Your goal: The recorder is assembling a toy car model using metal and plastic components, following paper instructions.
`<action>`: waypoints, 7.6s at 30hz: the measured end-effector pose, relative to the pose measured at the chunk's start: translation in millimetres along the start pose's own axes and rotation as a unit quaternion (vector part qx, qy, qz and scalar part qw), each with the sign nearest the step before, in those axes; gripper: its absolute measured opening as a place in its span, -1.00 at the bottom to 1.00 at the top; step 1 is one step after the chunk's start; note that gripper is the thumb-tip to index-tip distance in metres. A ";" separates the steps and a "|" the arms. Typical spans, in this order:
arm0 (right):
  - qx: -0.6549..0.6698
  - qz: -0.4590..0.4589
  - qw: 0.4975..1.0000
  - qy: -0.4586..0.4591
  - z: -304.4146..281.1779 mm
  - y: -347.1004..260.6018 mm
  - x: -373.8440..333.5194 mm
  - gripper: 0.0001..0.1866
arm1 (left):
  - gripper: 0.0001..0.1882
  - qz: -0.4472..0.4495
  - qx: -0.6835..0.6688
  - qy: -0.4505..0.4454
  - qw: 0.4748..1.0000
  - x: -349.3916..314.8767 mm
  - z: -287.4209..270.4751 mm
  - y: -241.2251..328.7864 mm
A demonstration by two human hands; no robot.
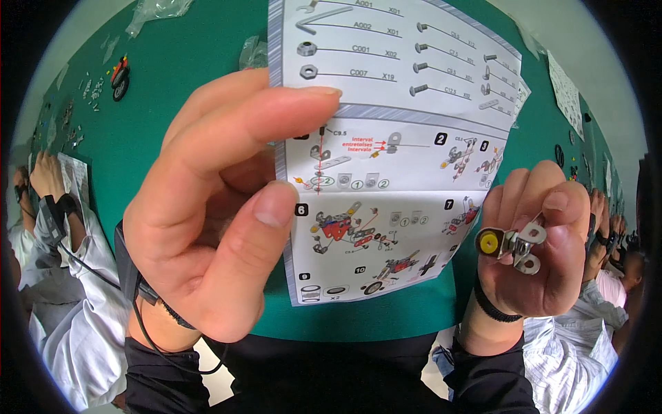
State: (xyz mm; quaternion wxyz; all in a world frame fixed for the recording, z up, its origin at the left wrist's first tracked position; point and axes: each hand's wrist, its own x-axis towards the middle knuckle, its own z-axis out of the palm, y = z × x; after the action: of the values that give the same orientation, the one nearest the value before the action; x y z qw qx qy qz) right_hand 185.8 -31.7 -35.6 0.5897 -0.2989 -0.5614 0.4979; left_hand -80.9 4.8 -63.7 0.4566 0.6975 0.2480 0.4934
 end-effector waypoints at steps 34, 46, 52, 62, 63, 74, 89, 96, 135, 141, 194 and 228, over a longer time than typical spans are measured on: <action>0.000 0.010 1.000 0.021 -1.6 -4.1 -4.7 -0.74 | -0.47 -0.030 0.016 0.022 0.999 0.0 6.6 5.9; 0.004 -0.003 1.000 0.007 -4.2 -2.7 -1.4 -0.74 | -0.45 -0.022 -0.001 0.026 0.999 2.0 7.0 3.7; -0.003 0.001 1.000 0.015 -5.8 -2.0 -2.7 -0.74 | -0.46 -0.025 0.010 0.026 0.999 3.3 7.7 3.9; -0.031 0.022 0.999 0.018 0.0 -6.0 -1.0 -0.68 | -0.46 -0.029 0.007 0.026 0.999 2.5 6.9 3.3; -0.036 0.025 0.999 0.018 1.6 -5.8 -0.9 -0.67 | -0.46 -0.029 0.007 0.027 0.999 2.3 6.5 3.0; -0.117 0.001 0.992 -0.036 3.8 -1.5 0.9 -0.61 | -0.45 -0.023 -0.008 0.040 0.999 1.7 6.1 1.3; -0.184 0.019 0.982 -0.036 7.8 -4.6 2.9 -0.60 | -0.42 -0.088 -0.011 0.102 0.991 1.7 11.7 10.9; -0.072 0.027 0.996 0.047 -5.7 -4.9 -0.3 -0.58 | -0.42 -0.092 0.015 0.115 0.989 5.4 11.9 12.8; -0.046 -0.023 0.998 -0.032 -31.6 -13.5 -9.9 -0.52 | -0.39 -0.078 -0.008 0.131 0.988 4.9 12.6 6.7; -0.044 -0.025 0.998 -0.030 -29.2 -15.1 -9.3 -0.50 | -0.38 -0.088 -0.006 0.135 0.987 3.0 9.6 7.8; -0.127 0.249 0.956 0.091 20.3 10.0 13.8 -0.75 | -0.78 -0.130 0.439 -0.076 0.886 16.4 -53.7 5.8; -0.363 0.273 0.890 0.041 15.3 18.9 12.7 -0.82 | -0.77 -0.278 -0.134 -0.007 0.951 12.6 -18.2 2.1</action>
State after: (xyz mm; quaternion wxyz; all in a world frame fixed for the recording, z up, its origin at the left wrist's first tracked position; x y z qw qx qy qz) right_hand 164.7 -17.0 -45.3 0.3031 -0.6534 -0.5746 0.3887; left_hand -92.9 21.0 -54.2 0.6670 0.5367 0.3600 0.3708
